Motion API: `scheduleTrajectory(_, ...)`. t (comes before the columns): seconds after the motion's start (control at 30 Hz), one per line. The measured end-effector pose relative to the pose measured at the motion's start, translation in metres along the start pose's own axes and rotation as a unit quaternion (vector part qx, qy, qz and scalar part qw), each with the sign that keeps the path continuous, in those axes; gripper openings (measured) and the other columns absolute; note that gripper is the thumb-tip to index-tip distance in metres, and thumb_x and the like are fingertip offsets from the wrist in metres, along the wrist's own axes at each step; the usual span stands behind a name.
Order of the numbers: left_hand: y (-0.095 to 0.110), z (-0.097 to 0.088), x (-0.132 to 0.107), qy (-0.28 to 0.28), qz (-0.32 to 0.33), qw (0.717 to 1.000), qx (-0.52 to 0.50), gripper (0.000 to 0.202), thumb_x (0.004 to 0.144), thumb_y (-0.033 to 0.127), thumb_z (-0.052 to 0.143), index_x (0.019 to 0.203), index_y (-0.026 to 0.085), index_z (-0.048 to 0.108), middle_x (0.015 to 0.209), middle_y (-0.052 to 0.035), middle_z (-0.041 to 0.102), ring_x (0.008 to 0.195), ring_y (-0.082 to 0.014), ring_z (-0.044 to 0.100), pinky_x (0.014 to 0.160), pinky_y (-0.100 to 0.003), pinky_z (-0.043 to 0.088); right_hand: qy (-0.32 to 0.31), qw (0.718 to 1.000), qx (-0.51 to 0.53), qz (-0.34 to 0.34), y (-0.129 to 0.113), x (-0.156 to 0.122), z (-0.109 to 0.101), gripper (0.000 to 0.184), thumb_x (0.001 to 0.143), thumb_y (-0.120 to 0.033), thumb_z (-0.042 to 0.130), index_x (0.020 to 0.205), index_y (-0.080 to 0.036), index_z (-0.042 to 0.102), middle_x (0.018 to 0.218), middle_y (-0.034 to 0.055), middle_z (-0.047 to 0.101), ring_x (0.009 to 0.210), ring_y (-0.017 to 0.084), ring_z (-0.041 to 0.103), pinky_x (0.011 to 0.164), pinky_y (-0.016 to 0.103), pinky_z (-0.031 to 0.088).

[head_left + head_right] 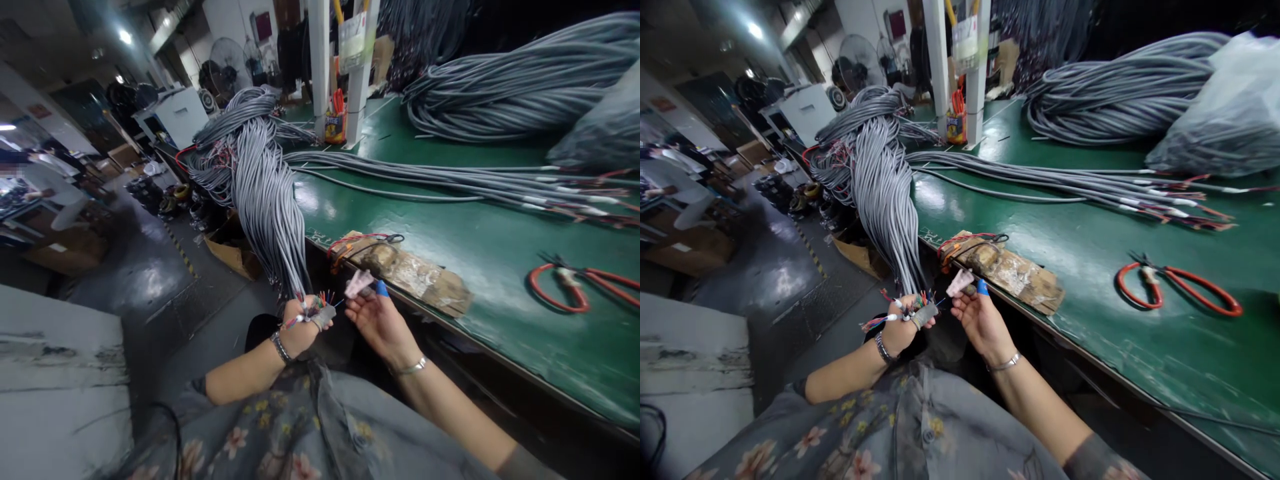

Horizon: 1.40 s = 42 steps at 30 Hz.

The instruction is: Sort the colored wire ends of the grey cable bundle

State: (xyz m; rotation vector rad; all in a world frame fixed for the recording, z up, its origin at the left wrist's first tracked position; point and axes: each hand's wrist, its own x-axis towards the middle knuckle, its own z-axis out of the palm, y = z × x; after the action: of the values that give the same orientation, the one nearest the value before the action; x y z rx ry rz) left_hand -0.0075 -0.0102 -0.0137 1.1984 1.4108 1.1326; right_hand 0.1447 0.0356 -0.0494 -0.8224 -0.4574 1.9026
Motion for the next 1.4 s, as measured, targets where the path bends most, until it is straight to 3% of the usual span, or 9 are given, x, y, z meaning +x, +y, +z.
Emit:
scheduleTrajectory(0.13, 0.001, -0.018, 0.001, -0.114, 0.022, 0.993, -0.004, 0.044, 0.066, 0.056, 0.073, 0.076, 0.013, 0.071, 0.076, -0.0089, 0.073, 0.071, -0.0181, 0.068, 0.07, -0.028, 0.053, 0.01, 0.999, -0.029, 0.015, 0.003, -0.007, -0.014, 0.034, 0.056, -0.05, 0.083, 0.071, -0.024, 0.068, 0.066, -0.0017, 0.065, 0.057, 0.012, 0.056, 0.053, 0.023, 0.05)
scheduleTrajectory(0.23, 0.004, -0.031, 0.001, -0.134, 0.01, 0.99, -0.032, 0.054, 0.064, 0.065, 0.07, 0.078, 0.012, 0.073, 0.08, -0.0126, 0.074, 0.077, -0.0221, 0.069, 0.076, -0.032, 0.054, 0.007, 0.998, -0.067, 0.012, 0.007, -0.013, -0.022, 0.028, 0.06, -0.045, 0.082, 0.073, -0.023, 0.07, 0.066, -0.0019, 0.064, 0.057, 0.011, 0.054, 0.052, 0.022, 0.049)
scheduleTrajectory(0.47, 0.007, -0.046, -0.003, -0.121, -0.015, 0.992, -0.038, 0.048, 0.067, 0.059, 0.07, 0.079, 0.012, 0.072, 0.073, -0.0103, 0.072, 0.052, -0.014, 0.061, 0.053, -0.025, 0.05, 0.011, 0.99, -0.135, -0.027, 0.012, -0.024, -0.021, 0.027, 0.062, -0.046, 0.08, 0.074, -0.024, 0.071, 0.065, -0.0004, 0.062, 0.054, 0.012, 0.05, 0.051, 0.025, 0.046)
scheduleTrajectory(0.73, 0.007, -0.03, 0.0, -0.168, 0.144, 0.938, 0.266, 0.006, 0.07, 0.015, 0.063, 0.067, 0.017, 0.068, 0.058, 0.0021, 0.064, 0.055, -0.0108, 0.056, 0.052, -0.018, 0.038, -0.129, 0.899, -0.384, -0.167, 0.004, -0.059, 0.018, 0.018, 0.068, -0.037, 0.077, 0.081, -0.026, 0.071, 0.07, 0.001, 0.066, 0.066, 0.02, 0.058, 0.066, 0.032, 0.049)
scheduleTrajectory(0.97, 0.002, -0.02, 0.002, -0.184, 0.182, 0.911, 0.322, 0.008, 0.068, 0.012, 0.061, 0.064, 0.019, 0.064, 0.059, 0.0019, 0.064, 0.057, -0.0131, 0.058, 0.052, -0.02, 0.036, -0.144, 0.858, -0.427, -0.245, 0.0, -0.056, 0.026, 0.011, 0.074, -0.034, 0.07, 0.082, -0.028, 0.075, 0.078, 0.0037, 0.073, 0.068, 0.023, 0.064, 0.066, 0.034, 0.051)
scheduleTrajectory(1.1, -0.002, -0.027, -0.002, -0.192, 0.207, 0.92, 0.273, 0.007, 0.07, 0.022, 0.066, 0.064, 0.02, 0.065, 0.06, -0.0003, 0.065, 0.058, -0.0148, 0.06, 0.056, -0.021, 0.041, -0.123, 0.863, -0.425, -0.244, 0.004, -0.057, 0.019, 0.011, 0.076, -0.036, 0.068, 0.081, -0.028, 0.074, 0.074, 0.0032, 0.072, 0.065, 0.021, 0.063, 0.063, 0.032, 0.05)
scheduleTrajectory(1.23, -0.001, -0.042, -0.014, -0.178, 0.192, 0.961, 0.089, 0.021, 0.07, 0.038, 0.072, 0.08, 0.02, 0.074, 0.078, -0.0086, 0.073, 0.075, -0.0227, 0.069, 0.071, -0.029, 0.051, -0.103, 0.873, -0.414, -0.238, 0.0, -0.058, 0.007, 0.013, 0.075, -0.041, 0.069, 0.076, -0.028, 0.073, 0.067, 0.0023, 0.069, 0.061, 0.021, 0.061, 0.059, 0.031, 0.049)
scheduleTrajectory(1.3, -0.001, -0.051, -0.02, -0.112, 0.131, 0.985, 0.021, 0.028, 0.075, 0.044, 0.069, 0.085, 0.018, 0.075, 0.085, -0.0114, 0.073, 0.079, -0.0233, 0.069, 0.073, -0.031, 0.053, -0.074, 0.876, -0.408, -0.246, -0.006, -0.059, -0.002, 0.015, 0.074, -0.043, 0.071, 0.079, -0.029, 0.074, 0.07, 0.0024, 0.071, 0.063, 0.021, 0.062, 0.06, 0.031, 0.05)
scheduleTrajectory(1.4, -0.002, -0.062, -0.025, -0.016, 0.056, 0.998, -0.015, 0.04, 0.077, 0.052, 0.064, 0.089, 0.015, 0.074, 0.075, -0.0107, 0.072, 0.055, -0.0151, 0.063, 0.051, -0.025, 0.05, -0.039, 0.87, -0.417, -0.259, -0.015, -0.06, -0.014, 0.015, 0.073, -0.043, 0.071, 0.08, -0.03, 0.074, 0.071, 0.0021, 0.071, 0.064, 0.02, 0.062, 0.06, 0.03, 0.05)
